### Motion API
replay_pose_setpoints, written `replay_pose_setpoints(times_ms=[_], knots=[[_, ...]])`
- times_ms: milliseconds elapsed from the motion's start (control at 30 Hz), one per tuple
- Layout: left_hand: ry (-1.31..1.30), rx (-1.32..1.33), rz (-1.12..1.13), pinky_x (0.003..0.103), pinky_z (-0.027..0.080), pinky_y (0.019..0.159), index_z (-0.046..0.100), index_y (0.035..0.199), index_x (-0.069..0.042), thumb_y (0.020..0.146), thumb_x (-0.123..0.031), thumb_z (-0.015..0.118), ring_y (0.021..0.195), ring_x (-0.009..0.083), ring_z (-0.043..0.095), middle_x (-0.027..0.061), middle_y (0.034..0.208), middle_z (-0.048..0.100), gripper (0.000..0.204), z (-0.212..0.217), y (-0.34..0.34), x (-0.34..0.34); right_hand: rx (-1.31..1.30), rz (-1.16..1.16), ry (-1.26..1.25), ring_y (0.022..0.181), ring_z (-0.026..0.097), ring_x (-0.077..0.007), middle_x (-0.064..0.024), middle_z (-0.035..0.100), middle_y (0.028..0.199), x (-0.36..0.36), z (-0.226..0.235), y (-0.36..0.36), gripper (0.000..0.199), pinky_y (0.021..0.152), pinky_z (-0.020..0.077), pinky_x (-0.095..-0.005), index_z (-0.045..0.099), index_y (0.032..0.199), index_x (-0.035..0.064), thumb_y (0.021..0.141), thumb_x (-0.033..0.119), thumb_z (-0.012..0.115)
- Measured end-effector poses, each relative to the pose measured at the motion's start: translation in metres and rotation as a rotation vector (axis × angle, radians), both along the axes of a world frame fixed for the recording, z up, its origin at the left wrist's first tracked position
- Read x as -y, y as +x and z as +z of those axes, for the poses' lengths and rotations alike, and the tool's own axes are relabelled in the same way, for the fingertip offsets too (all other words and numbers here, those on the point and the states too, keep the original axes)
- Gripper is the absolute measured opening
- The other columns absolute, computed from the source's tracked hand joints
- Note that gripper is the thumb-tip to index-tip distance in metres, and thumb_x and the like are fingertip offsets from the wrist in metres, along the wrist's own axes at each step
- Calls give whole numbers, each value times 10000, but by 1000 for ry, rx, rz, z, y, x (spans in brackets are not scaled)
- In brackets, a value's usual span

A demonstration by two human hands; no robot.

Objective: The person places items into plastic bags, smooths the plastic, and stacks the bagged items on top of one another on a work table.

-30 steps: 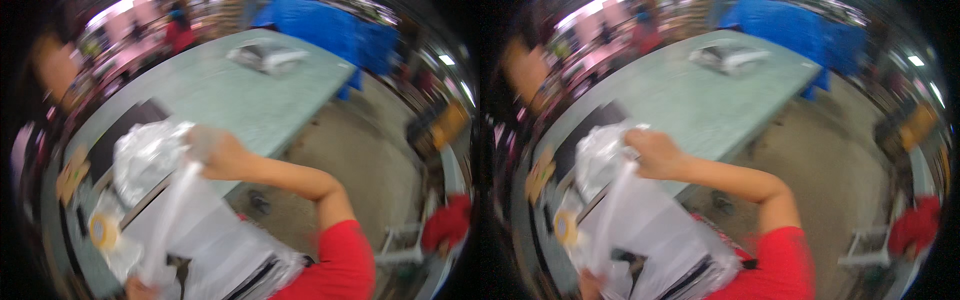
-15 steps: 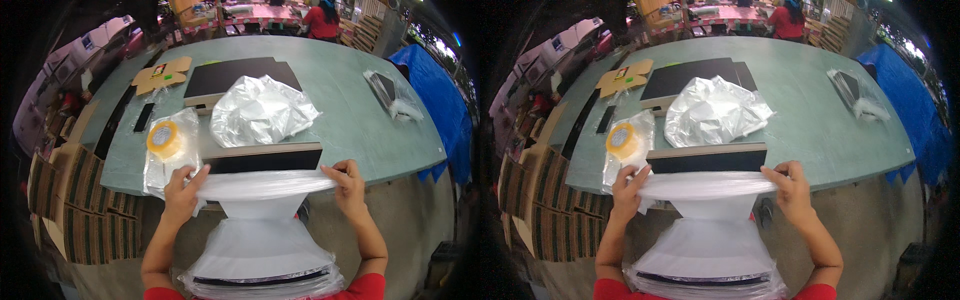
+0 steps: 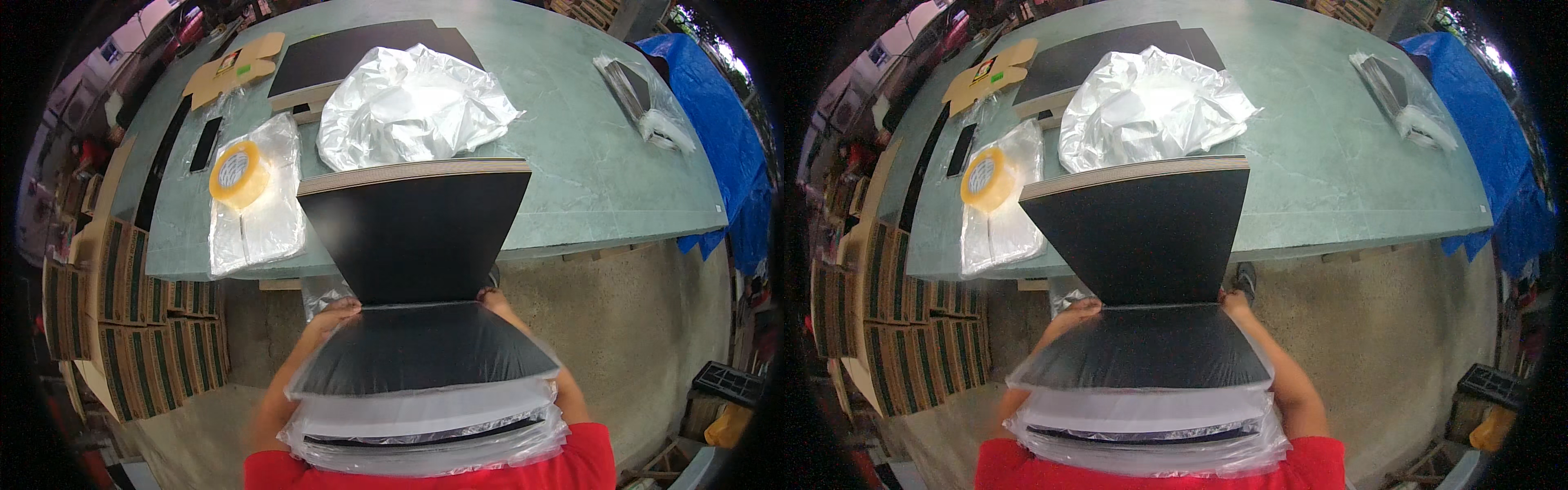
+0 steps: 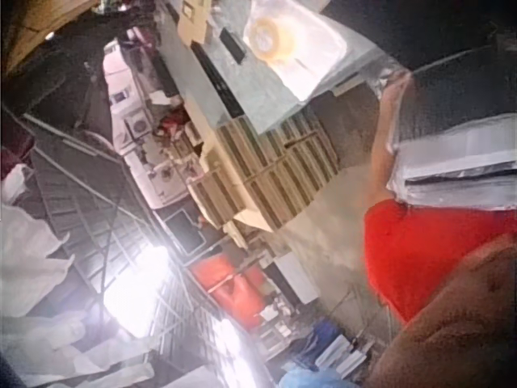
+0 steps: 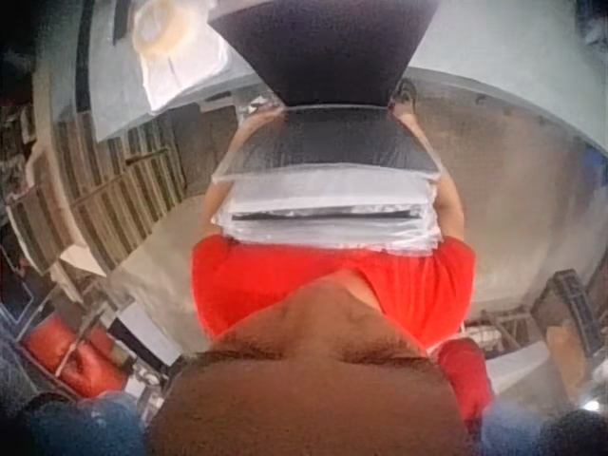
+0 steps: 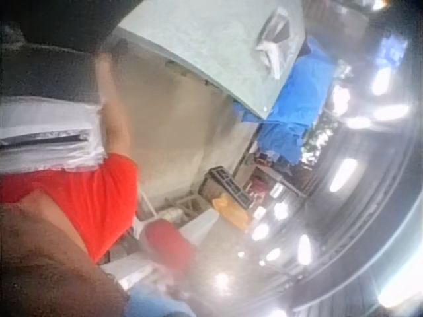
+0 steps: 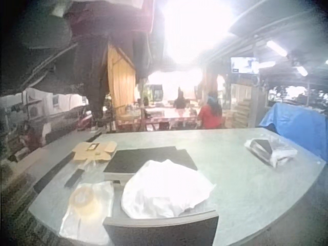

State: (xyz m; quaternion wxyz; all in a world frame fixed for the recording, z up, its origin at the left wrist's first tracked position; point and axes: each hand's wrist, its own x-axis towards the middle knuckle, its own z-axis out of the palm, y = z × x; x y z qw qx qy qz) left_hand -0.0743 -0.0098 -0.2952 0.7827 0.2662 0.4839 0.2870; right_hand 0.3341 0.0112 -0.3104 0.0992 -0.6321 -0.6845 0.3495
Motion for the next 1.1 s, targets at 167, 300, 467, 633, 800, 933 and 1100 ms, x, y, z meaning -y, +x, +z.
replay_pose_setpoints(times_ms=[167, 300, 467, 633, 800, 933, 1100], knots=[[342, -955, -342, 291, 438, 688, 534, 862, -12, 744, -152, 609, 753, 174, 551, 52, 802, 570, 199, 52, 17, -21, 48, -173, -58, 818, 566, -306, -194, 583, 833, -13, 36, -14, 229, 698, 434, -374, 575, 907, 15, 742, 171, 543], [683, -689, -416, 285, 444, 701, 561, 916, -17, 768, -186, 575, 810, 175, 568, 100, 877, 588, 224, 238, 26, -17, -786, 15, -355, 766, 591, -201, -132, 613, 836, -14, 227, 2, 226, 658, 463, -315, 581, 868, -21, 798, 187, 529], [713, -57, -1237, 322, 413, 707, 557, 916, -20, 769, -262, 574, 834, 256, 542, 141, 893, 554, 284, 257, 84, -6, -1077, 1295, -363, 1103, 401, -336, -224, 461, 1129, 6, 231, -76, 383, 918, 309, -413, 484, 1106, -22, 845, 259, 487], [729, -870, -829, 331, 407, 697, 538, 853, -9, 779, -262, 547, 806, 264, 535, 155, 881, 542, 264, 90, 83, -7, -544, 697, -516, 1019, 479, -303, -209, 503, 1095, -14, 16, -76, 561, 860, 374, -356, 501, 1080, -37, 797, 448, 491], [819, -724, -405, 304, 378, 728, 510, 917, -13, 807, -329, 492, 825, 175, 494, 98, 866, 515, 335, 163, 125, -38, -491, 924, -324, 845, 544, -285, -211, 582, 890, -31, 126, -106, 644, 735, 404, -378, 553, 920, -75, 804, 542, 408], [1066, -349, -293, 263, 332, 779, 442, 1091, -32, 849, -329, 399, 889, 167, 437, 63, 955, 477, 386, 265, 156, -42, -912, 310, 23, 645, 492, -119, -35, 543, 682, -35, 206, -122, 169, 556, 400, -279, 529, 789, -2, 745, 155, 571], [967, -467, -38, 293, 379, 781, 419, 1119, 29, 668, -314, 629, 852, 172, 488, 122, 1012, 464, 604, 278, 130, -36, -1196, 276, 27, 701, 500, -81, -11, 553, 763, -38, 248, -115, 135, 619, 416, -243, 555, 816, 15, 712, 80, 612]])
